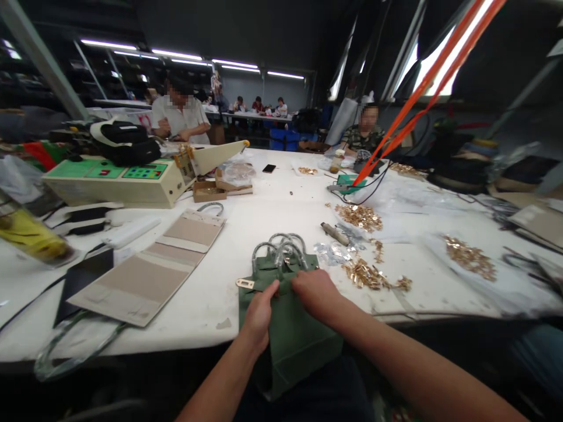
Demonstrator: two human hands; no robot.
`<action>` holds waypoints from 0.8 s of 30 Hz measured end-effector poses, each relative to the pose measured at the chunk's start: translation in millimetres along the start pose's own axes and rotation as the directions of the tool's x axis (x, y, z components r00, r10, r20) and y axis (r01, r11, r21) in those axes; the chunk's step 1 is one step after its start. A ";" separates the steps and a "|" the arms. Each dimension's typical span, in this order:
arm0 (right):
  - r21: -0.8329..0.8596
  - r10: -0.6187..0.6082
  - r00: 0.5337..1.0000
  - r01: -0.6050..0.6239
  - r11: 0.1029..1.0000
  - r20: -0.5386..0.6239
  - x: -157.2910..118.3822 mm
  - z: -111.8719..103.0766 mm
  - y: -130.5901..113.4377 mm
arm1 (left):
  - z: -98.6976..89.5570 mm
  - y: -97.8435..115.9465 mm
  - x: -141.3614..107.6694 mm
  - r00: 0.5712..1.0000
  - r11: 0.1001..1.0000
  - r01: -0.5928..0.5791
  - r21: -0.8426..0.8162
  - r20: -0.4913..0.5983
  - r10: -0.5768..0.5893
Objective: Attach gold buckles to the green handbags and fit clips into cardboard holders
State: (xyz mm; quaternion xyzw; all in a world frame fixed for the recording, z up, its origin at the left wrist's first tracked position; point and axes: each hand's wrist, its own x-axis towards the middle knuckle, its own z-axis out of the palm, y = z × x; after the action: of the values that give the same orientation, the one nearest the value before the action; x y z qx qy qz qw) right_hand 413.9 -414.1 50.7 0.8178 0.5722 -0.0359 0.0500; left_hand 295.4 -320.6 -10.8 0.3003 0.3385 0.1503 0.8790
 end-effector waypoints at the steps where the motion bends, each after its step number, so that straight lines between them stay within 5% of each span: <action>1: 0.041 0.015 0.999 -0.013 0.999 -0.050 -3.5 1.9 1.9 | -1.4 1.8 -0.5 1.000 1.000 0.007 0.003 0.006 -0.007; 5: 0.330 0.070 0.938 0.049 0.943 -0.339 -33.2 21.7 17.9 | -15.1 21.9 -4.6 0.998 0.997 0.057 0.050 -0.010 -0.057; 8: 0.472 0.181 0.873 0.064 0.879 -0.454 -53.6 41.6 41.5 | -28.7 46.2 -6.6 0.994 0.990 0.093 0.105 -0.075 -0.086; 13: 0.322 0.472 0.811 -0.370 0.872 -0.346 -49.1 62.7 105.7 | -44.5 70.3 -0.5 1.000 0.970 0.017 0.244 -0.012 -0.014; 16: 0.213 0.506 0.813 -0.461 0.862 -0.288 -33.8 70.0 134.8 | -51.5 70.6 5.1 0.986 0.886 -0.152 0.438 0.011 0.164; 19: 0.174 0.475 0.843 -0.443 0.879 -0.253 -21.5 75.8 145.8 | -57.5 70.0 6.6 0.880 0.564 -0.356 0.745 0.062 0.472; 22: 0.160 0.430 0.864 -0.401 0.902 -0.262 -16.5 79.2 148.6 | -58.0 69.7 1.7 0.668 0.064 -0.402 0.914 0.244 0.703; 24: 0.174 0.398 0.873 -0.361 0.916 -0.282 -16.6 80.1 150.2 | -52.8 68.0 -4.3 0.512 -0.223 -0.395 0.891 0.415 0.752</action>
State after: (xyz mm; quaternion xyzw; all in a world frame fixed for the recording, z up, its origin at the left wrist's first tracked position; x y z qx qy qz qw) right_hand 549.3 -490.5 -20.7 0.9109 0.3980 0.0708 -0.0823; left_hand 251.9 -247.4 3.0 0.8682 0.2830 0.3389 0.2265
